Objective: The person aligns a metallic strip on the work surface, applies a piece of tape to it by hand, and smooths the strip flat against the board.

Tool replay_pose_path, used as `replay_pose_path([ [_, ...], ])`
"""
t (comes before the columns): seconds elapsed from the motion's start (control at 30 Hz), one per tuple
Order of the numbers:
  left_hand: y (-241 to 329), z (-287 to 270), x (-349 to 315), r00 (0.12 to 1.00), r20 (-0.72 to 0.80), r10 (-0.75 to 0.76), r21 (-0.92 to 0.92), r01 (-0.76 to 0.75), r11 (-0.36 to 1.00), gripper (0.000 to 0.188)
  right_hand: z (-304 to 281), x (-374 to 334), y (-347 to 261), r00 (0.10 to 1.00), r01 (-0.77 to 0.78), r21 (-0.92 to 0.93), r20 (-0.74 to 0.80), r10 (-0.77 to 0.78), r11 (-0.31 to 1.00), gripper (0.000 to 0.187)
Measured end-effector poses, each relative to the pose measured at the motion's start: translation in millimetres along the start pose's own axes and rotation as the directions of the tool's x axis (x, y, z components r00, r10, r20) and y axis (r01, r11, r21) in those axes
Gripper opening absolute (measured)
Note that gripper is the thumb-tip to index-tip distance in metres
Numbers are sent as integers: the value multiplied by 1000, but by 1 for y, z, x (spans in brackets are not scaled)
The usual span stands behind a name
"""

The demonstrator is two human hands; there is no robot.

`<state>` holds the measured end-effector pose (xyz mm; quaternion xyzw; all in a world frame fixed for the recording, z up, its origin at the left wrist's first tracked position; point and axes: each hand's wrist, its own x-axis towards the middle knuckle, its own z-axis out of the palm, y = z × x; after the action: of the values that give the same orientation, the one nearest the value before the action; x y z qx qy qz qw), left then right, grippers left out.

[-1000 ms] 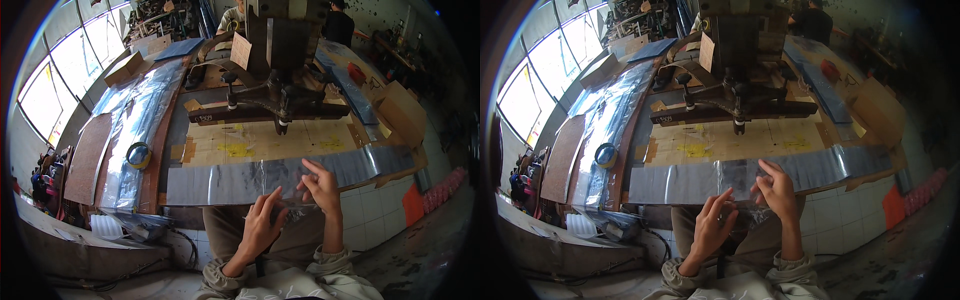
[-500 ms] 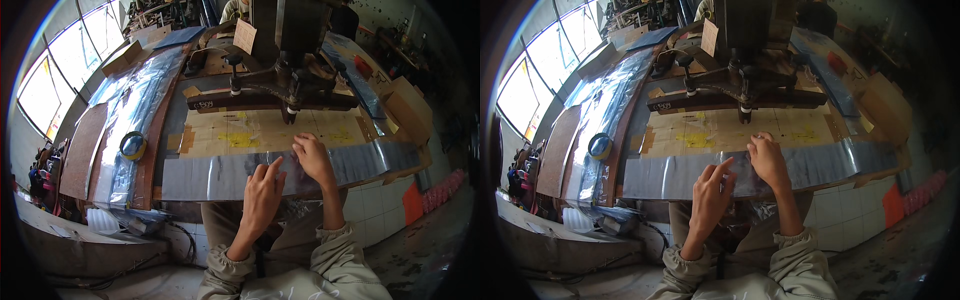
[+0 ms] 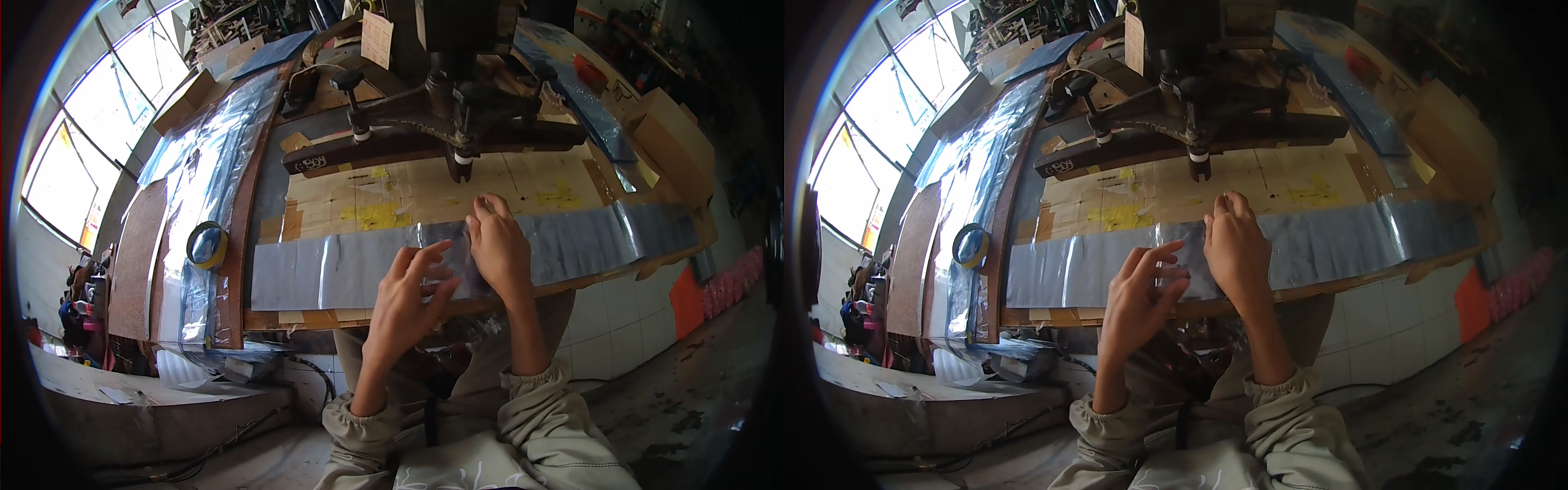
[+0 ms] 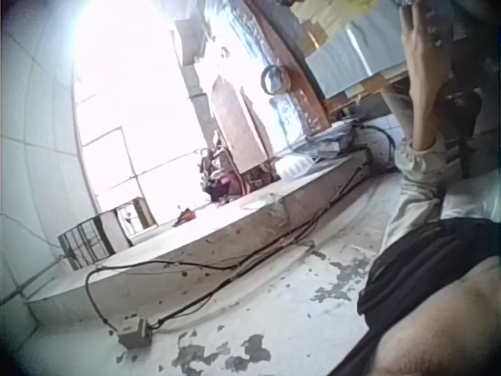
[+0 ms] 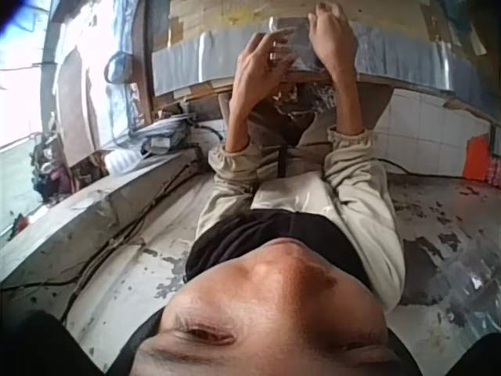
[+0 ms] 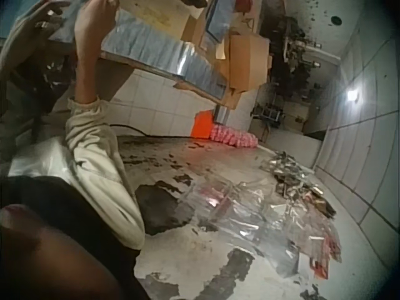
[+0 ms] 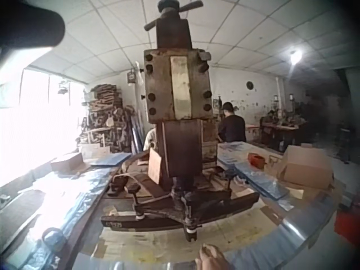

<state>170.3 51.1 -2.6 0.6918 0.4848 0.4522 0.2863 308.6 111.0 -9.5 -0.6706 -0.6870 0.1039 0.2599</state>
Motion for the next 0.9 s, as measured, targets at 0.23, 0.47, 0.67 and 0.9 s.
replay_pose_path([
  [0.23,3,2,-9,992,48,-116,-4,116,993,36,-3,-7,1,1000,-22,-36,13,22,999,34],
  [0.47,0,5,-5,997,-58,-54,27,56,998,30,2,-7,-3,994,88,-140,-49,-96,986,35],
  [0.67,-3,5,2,994,-89,-62,248,83,965,29,3,-5,-2,987,112,-244,-84,-136,963,35],
  [0.9,-9,10,8,987,-161,21,287,27,958,27,11,-2,0,979,119,-207,-138,-149,971,34],
])
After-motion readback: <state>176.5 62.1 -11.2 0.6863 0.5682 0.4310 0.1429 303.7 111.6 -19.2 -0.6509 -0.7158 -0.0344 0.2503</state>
